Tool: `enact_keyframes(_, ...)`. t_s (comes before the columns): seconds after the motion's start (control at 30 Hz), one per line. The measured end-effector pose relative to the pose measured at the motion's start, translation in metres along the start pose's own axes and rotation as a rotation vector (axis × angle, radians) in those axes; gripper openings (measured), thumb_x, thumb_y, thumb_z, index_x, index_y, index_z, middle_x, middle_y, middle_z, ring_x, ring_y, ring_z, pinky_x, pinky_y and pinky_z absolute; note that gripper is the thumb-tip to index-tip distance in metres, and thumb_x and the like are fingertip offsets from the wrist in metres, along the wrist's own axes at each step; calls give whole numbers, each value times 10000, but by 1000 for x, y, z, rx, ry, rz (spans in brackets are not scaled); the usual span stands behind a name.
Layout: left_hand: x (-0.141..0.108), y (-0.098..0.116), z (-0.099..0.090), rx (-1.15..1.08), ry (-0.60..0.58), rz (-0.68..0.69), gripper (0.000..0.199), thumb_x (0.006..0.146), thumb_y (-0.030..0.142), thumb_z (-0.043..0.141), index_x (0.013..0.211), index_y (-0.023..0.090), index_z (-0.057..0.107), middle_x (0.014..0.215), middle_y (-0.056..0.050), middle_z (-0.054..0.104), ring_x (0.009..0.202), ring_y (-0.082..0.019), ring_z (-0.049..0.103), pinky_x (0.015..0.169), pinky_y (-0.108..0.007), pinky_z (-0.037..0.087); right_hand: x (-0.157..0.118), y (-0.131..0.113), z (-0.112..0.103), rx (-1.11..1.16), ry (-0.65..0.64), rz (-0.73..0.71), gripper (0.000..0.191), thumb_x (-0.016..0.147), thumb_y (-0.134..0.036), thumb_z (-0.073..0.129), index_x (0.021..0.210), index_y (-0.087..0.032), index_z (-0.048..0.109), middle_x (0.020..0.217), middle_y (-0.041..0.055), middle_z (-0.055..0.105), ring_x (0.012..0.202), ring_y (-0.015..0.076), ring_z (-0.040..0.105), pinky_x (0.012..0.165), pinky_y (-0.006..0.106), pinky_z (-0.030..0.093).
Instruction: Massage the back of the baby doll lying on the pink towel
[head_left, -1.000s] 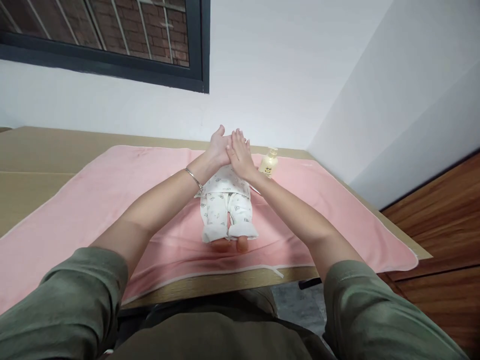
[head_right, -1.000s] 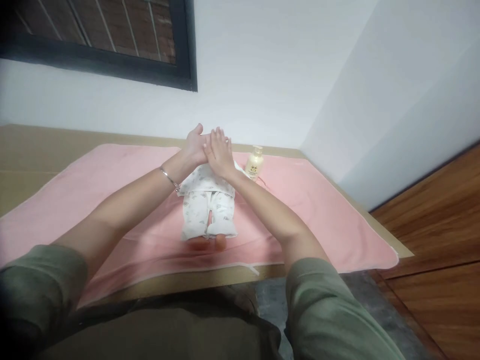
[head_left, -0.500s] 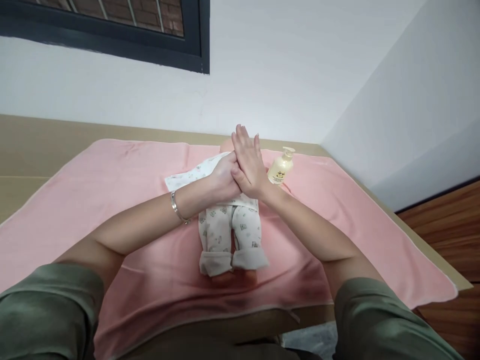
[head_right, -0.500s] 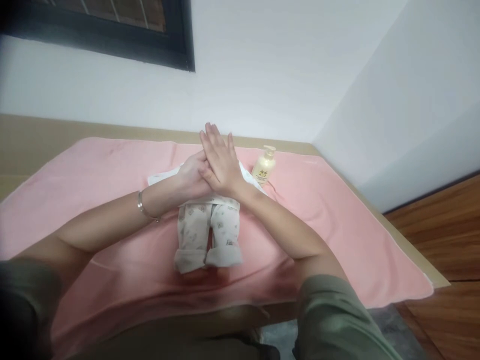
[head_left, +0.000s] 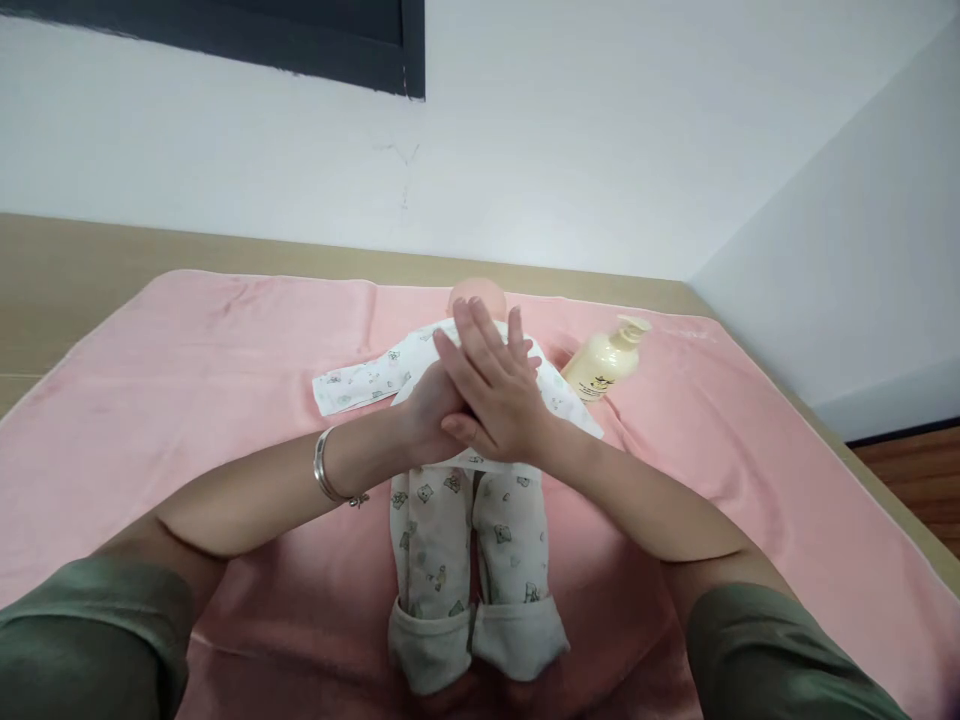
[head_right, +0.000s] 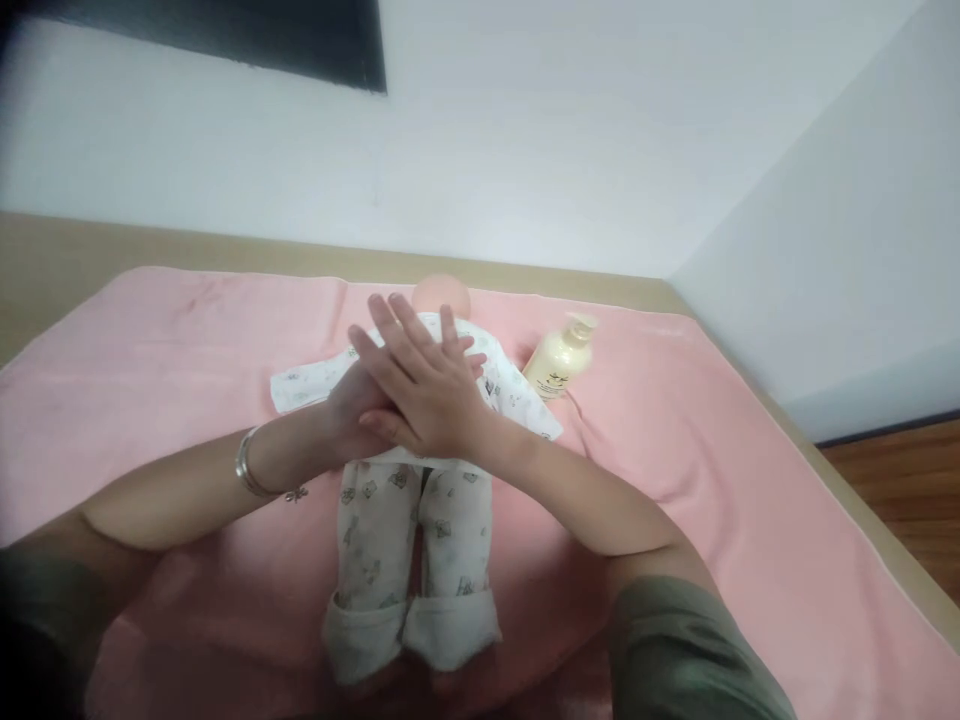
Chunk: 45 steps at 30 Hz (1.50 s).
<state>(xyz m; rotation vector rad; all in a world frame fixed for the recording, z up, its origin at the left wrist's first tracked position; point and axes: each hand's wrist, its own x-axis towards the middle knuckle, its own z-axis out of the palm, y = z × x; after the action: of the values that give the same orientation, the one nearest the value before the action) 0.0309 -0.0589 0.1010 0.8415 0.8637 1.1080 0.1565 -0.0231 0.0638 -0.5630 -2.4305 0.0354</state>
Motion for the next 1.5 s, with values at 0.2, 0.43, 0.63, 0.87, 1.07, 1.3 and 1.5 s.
enact_keyframes(0.2, 3, 30, -9, -222, -42, -79, 780, 1099, 576, 29, 1603, 237, 519, 1451, -98, 710, 1622, -303, 428, 1329, -519, 441, -3, 17, 21, -65, 86, 53, 831, 1078, -693, 143, 1761, -222, 83, 1830, 136, 176, 1740, 346, -3, 1400, 699, -133)
enact_keyframes(0.43, 7, 33, -29, -138, 14, 33, 758, 1117, 560, 50, 1530, 203, 576, 1458, -108, 695, 1615, -321, 432, 1311, -513, 432, -18, -15, 21, -17, -48, -89, 790, 1083, -650, 286, 1712, -173, 307, 1789, 56, 325, 1731, 240, 167, 1480, 481, 138)
enact_keyframes(0.63, 26, 24, -41, 41, 128, 247, 594, 1111, 427, 207, 1461, 213, 636, 1465, -98, 688, 1635, -317, 396, 1351, -495, 376, -20, -5, 14, -35, 11, 73, 522, 1061, -353, 414, 1527, -227, 613, 1694, 55, 485, 1656, 231, 396, 1456, 554, 235)
enact_keyframes(0.87, 57, -39, -63, 556, 404, 440, 353, 913, 293, 538, 1183, 263, 763, 1398, -66, 728, 1430, -282, 605, 1321, -387, 423, -13, 42, 24, 61, -196, 290, 562, 1059, -347, 428, 1562, -153, 588, 1690, 120, 482, 1670, 301, 366, 1428, 652, 209)
enact_keyframes(1.07, 68, -53, -81, 960, 401, 596, 502, 849, 312, 483, 1270, 160, 710, 1422, -120, 722, 1397, -301, 626, 1363, -543, 360, -7, 26, 13, -108, -260, 664, 732, 1084, -376, 389, 1667, 63, 331, 1752, 273, 299, 1693, 393, 271, 1406, 639, 249)
enact_keyframes(1.3, 70, -56, -87, 1038, 371, 601, 514, 916, 342, 395, 1287, 154, 699, 1403, -115, 738, 1343, -263, 662, 1249, -471, 498, -13, -3, 15, -91, -358, 402, 670, 1051, -257, 376, 1688, -48, 370, 1790, 147, 287, 1723, 346, 193, 1441, 616, 159)
enact_keyframes(1.5, 69, -57, -87, 1082, 376, 632, 530, 910, 336, 407, 1299, 132, 704, 1407, -131, 734, 1342, -274, 663, 1249, -482, 498, 1, 45, 13, -24, -336, 619, 706, 1085, -379, 399, 1711, -67, 307, 1810, 166, 207, 1727, 354, 174, 1410, 666, 177)
